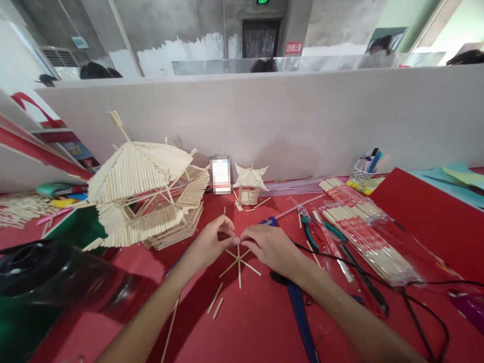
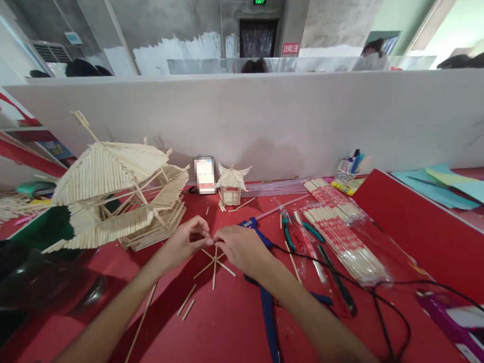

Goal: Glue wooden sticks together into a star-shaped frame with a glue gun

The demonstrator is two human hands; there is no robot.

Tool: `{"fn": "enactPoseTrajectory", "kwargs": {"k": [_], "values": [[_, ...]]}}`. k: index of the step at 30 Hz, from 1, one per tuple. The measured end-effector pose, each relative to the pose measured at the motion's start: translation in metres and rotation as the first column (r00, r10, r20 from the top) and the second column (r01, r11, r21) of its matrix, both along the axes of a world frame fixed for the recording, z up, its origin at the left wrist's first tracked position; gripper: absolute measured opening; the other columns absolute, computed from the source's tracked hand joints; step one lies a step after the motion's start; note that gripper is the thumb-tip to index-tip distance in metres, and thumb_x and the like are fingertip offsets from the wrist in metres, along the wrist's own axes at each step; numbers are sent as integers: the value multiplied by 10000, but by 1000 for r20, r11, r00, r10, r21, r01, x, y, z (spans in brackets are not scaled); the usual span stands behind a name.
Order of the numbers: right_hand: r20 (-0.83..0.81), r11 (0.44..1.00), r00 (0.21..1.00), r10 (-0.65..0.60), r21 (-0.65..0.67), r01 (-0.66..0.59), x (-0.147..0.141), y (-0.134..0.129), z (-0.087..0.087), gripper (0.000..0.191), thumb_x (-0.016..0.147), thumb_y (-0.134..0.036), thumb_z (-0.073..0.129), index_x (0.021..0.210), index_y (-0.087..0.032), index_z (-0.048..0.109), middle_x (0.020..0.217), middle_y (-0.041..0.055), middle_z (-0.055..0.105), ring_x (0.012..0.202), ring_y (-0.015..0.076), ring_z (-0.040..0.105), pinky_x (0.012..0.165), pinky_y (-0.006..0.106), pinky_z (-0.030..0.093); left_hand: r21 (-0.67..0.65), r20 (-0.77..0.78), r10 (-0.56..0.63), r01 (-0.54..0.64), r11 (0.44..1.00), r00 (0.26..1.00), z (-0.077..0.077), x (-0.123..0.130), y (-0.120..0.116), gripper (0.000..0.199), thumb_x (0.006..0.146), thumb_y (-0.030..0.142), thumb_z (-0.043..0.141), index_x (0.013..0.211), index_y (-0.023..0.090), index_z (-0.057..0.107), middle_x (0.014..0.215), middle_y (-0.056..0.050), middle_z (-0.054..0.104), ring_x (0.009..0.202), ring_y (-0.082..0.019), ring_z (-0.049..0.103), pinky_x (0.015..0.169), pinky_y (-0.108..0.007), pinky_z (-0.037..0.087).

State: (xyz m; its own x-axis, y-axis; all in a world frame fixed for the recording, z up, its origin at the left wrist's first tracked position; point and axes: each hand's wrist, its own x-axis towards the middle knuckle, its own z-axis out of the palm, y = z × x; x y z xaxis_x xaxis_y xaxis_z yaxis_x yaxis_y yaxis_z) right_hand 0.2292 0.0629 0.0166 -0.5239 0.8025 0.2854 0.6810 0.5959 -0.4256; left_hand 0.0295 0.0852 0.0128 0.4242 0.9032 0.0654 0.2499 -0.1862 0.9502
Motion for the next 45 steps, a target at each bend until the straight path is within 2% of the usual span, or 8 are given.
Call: {"fn": "enactPoseTrajectory", "kwargs": {"k": [11,16,22,27,30,35,39,45], "values": [[80,1000,997,24,17,-26,-11,1,-11,105,962,-170,575,905,-175,663,880,48,717,844,185,654,723,271,424,-112,23,-32,34,993,999,-10,-9,0,223,805,263,711,845,207,499,779,22,647,747,-158,625,712,-274,458],[41,999,999,29,21,-30,-13,-2,-12,131,962,-171,569,859,-181,648,827,28,698,768,156,626,700,258,406,-158,33,-11,16,987,999,-10,-9,-4,209,789,223,697,834,212,494,768,30,647,744,-160,637,712,-274,472],[36,996,998,-45,-69,47,-13,-5,-13,80,925,-158,603,881,-184,664,847,34,704,775,157,626,702,249,406,-97,-19,1,-2,995,1000,-11,-6,-10,109,846,217,627,879,210,523,840,3,649,798,-170,639,739,-282,488],[28,989,998,-57,-133,60,-13,-5,-13,79,899,-134,620,869,-189,668,861,35,716,791,163,637,712,249,410,-96,-32,-8,5,995,999,-9,-4,-12,76,870,201,597,914,212,536,862,-4,659,821,-175,657,764,-281,494],[41,984,996,-73,-158,79,-11,-7,-15,70,897,-152,631,851,-194,664,845,28,714,788,166,637,696,251,400,-57,-167,-23,14,998,986,-6,-9,-11,46,891,221,594,922,218,560,876,4,682,816,-170,654,745,-261,477],[86,980,992,-92,-168,105,-9,-9,-23,118,886,-130,620,794,-200,647,817,12,695,780,161,622,679,255,380,53,-437,-107,144,988,893,-9,-21,-10,39,882,247,645,903,222,624,886,8,712,788,-170,643,698,-241,419],[120,979,989,-82,-179,102,-10,-9,-27,109,898,-148,612,812,-204,650,841,20,699,800,165,624,692,262,391,60,-503,-143,199,978,852,-13,-19,-12,12,865,218,632,859,209,638,834,-7,708,733,-174,629,639,-239,381],[164,977,984,-62,-191,94,-12,-8,-28,107,922,-183,593,853,-205,672,894,38,717,808,173,637,676,271,398,46,-524,-144,196,980,839,-9,-14,-14,54,864,260,637,860,209,655,806,-12,712,689,-179,627,599,-247,353]]}}
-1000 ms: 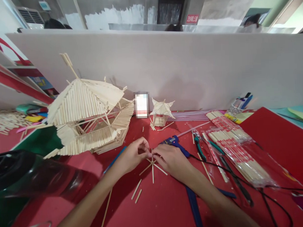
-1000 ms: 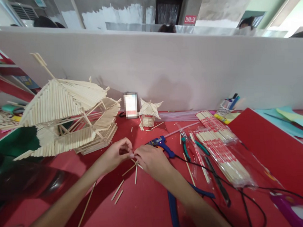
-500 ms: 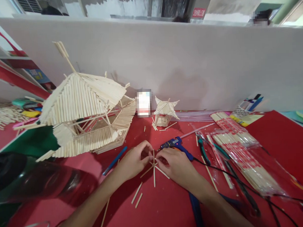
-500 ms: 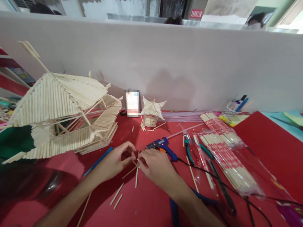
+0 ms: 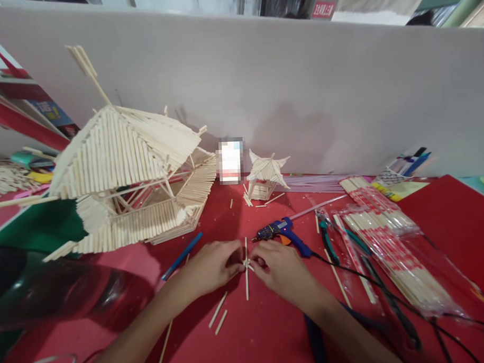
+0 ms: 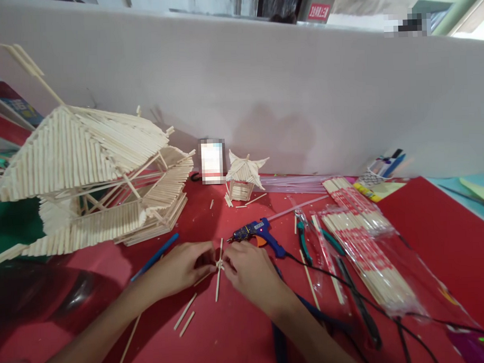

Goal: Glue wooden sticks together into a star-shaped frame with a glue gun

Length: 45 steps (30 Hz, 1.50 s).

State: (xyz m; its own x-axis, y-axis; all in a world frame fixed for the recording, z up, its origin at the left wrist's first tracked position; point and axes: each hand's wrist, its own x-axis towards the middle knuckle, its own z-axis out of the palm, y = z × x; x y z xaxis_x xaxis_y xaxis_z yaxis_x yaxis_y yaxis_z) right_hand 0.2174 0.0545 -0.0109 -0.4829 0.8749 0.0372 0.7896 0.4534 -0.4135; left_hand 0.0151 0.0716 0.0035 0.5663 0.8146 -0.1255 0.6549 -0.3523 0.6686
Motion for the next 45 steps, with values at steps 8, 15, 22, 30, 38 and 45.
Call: {"fn": "enactPoseTrajectory", "kwargs": {"k": [8,15,22,30,38,45], "values": [[12,1000,1000,2,-4,-2,-1,1,-1,117,922,-186,599,836,-209,674,871,26,711,808,171,629,669,272,387,-13,-26,19,-19,1000,999,-2,1,-1,30,839,193,639,862,213,640,795,0,714,680,-175,639,587,-245,351],[20,1000,1000,12,-23,-12,-1,1,-1,122,930,-186,591,851,-207,682,870,29,702,822,176,630,682,269,389,-20,-27,20,-21,1000,999,0,3,-1,54,839,173,635,873,215,639,821,-3,722,709,-182,652,603,-249,355],[-9,999,1000,10,-34,-10,0,0,1,127,927,-175,587,857,-210,687,881,29,702,812,170,631,686,263,401,-13,-41,19,-19,1000,999,1,3,-2,66,845,184,635,901,217,640,863,-11,730,744,-196,660,615,-251,358],[-31,999,999,34,-26,-35,2,0,-2,147,947,-196,571,874,-216,698,877,33,690,816,175,630,695,266,410,19,-66,26,-25,1000,997,-2,4,-3,29,878,204,610,895,217,629,876,-16,732,753,-204,659,615,-252,345],[-40,998,998,43,-38,-45,3,-1,-2,132,949,-200,580,916,-214,707,912,31,695,859,180,639,726,268,424,26,-64,30,-28,999,998,-3,4,-3,28,877,215,622,894,217,645,854,-13,729,726,-200,657,600,-257,343],[-26,998,998,52,-32,-52,3,-1,-3,130,941,-186,586,914,-211,711,893,31,691,854,183,638,723,269,421,27,-86,18,-16,1000,996,-2,4,-3,48,893,219,613,924,212,649,886,-16,736,769,-198,674,618,-246,369]]}}
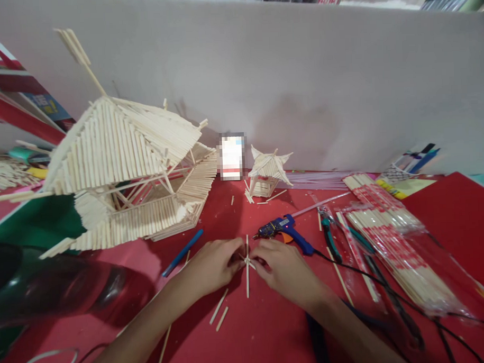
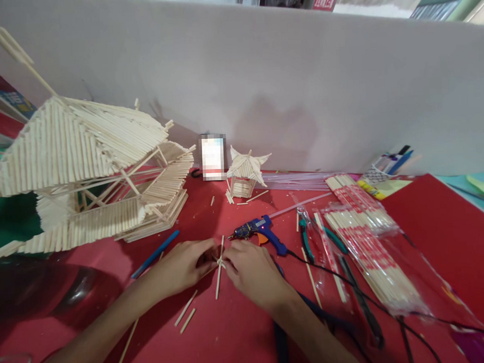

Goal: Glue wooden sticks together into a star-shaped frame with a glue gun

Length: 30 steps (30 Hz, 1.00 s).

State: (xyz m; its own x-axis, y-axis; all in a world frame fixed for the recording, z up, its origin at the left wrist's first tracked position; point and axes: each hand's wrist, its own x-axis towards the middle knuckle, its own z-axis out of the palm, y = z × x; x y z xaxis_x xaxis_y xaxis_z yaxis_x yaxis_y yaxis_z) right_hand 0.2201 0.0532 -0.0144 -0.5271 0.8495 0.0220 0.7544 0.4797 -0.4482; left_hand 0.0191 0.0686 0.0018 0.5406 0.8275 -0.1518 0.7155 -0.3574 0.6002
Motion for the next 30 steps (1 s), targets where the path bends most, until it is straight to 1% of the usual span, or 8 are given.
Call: {"fn": "enactPoseTrajectory", "kwargs": {"k": [6,9,13,18,22,24,27,30], "values": [[-57,1000,998,-10,-10,9,6,2,5,125,930,-157,583,932,-210,696,931,27,698,884,177,636,770,264,433,-54,66,-28,31,998,997,2,-3,0,91,889,179,611,968,213,641,941,-13,737,832,-185,678,670,-232,418],[-62,1000,998,29,-1,-29,10,3,5,124,938,-163,580,941,-214,693,916,21,684,862,166,629,763,261,433,-71,129,-78,88,994,989,2,-8,2,162,879,139,604,1015,220,638,953,-6,730,852,-174,669,708,-229,440],[-58,996,994,93,13,-92,13,3,2,147,973,-227,567,940,-221,711,906,18,670,850,155,623,740,254,424,-74,183,-176,192,979,967,1,-17,7,242,851,74,609,1044,214,649,956,-5,717,836,-159,653,725,-227,449],[-48,993,992,118,18,-117,14,3,-1,189,984,-230,553,994,-248,740,884,11,659,825,144,617,706,250,406,-3,125,-277,280,960,953,-1,-25,14,248,880,115,651,1108,213,669,1006,-28,718,912,-181,658,796,-249,458],[-41,990,989,140,21,-139,15,3,-1,219,976,-204,553,1056,-283,741,876,1,649,817,140,607,686,249,392,77,88,-360,354,932,929,-3,-27,16,204,902,145,649,1093,202,692,965,-39,727,862,-180,667,760,-242,468],[-36,990,990,140,17,-139,15,3,-1,226,974,-201,556,1066,-287,743,874,0,647,814,138,604,681,247,391,124,88,-403,391,912,911,-5,-28,17,187,924,163,628,1092,201,702,956,-47,735,856,-182,675,756,-245,478],[-34,991,990,137,11,-137,15,3,0,226,981,-210,546,1055,-280,748,877,3,646,818,136,603,687,246,391,190,109,-461,437,879,880,-10,-30,18,200,945,193,612,1122,202,703,1007,-69,743,909,-195,688,804,-260,497],[-21,990,989,144,8,-143,15,3,1,234,968,-188,557,1065,-285,746,868,1,643,815,137,600,678,247,385,219,127,-492,459,861,861,-14,-32,19,188,940,207,632,1114,192,703,1047,-81,742,959,-206,687,849,-269,503]]}}
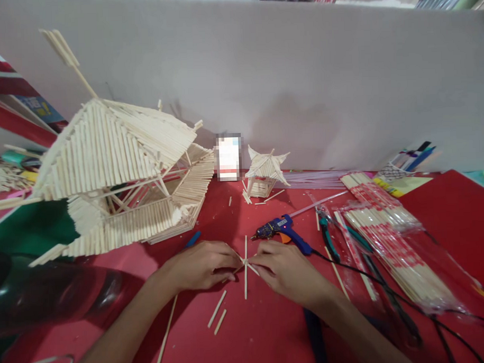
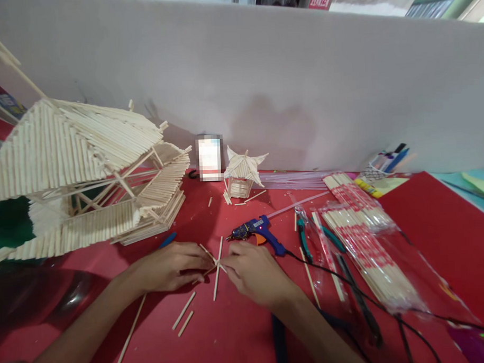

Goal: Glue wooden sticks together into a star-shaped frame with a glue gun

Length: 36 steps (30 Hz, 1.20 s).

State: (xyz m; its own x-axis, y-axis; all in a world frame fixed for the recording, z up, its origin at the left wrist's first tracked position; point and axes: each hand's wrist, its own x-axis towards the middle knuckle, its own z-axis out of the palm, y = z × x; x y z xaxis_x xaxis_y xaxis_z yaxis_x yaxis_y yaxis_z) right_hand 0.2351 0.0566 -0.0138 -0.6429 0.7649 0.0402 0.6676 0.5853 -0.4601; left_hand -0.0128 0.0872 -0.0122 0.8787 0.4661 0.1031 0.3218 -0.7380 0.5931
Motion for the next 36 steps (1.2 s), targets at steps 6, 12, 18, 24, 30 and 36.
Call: {"fn": "enactPoseTrajectory", "kwargs": {"k": [6,12,18,24,30,36], "values": [[-12,1000,1000,-6,4,6,1,0,0,216,987,-223,547,1062,-289,738,876,3,650,818,145,604,698,249,402,22,-21,14,-14,1000,1000,-4,0,-1,170,936,209,642,1094,189,700,1046,-74,721,948,-200,674,840,-272,501],[-70,996,994,-78,36,81,-2,2,-3,144,979,-237,569,948,-222,709,968,32,665,926,179,605,790,279,435,132,-36,105,-100,986,994,-3,-4,-1,224,944,292,625,1135,188,680,1092,-94,673,988,-236,616,875,-331,479],[-48,998,998,-46,36,48,-6,5,-8,151,986,-210,549,916,-206,683,927,36,663,895,183,601,792,288,452,138,-28,109,-104,985,994,-7,-3,-2,240,949,352,627,1107,185,693,1058,-90,676,972,-230,622,893,-333,478],[-28,998,999,-25,58,27,-8,6,-12,155,990,-216,544,929,-208,687,930,39,661,901,184,602,786,284,463,148,-33,111,-105,983,993,-6,-2,-2,267,961,368,604,1136,187,695,1087,-102,678,1001,-240,624,904,-341,484],[-20,998,1000,-22,52,23,-7,5,-11,153,989,-212,547,923,-205,685,931,36,658,899,182,599,783,280,459,144,-23,108,-103,984,994,-8,-3,-2,256,958,377,613,1104,192,713,1083,-98,677,1003,-235,624,913,-330,477],[-33,998,999,-35,50,37,-8,4,-14,136,987,-221,556,927,-210,679,939,29,659,895,178,593,773,281,453,147,-34,99,-93,985,995,-11,-4,-2,250,948,352,629,1130,197,701,1106,-95,672,1014,-238,623,932,-339,469]]}}
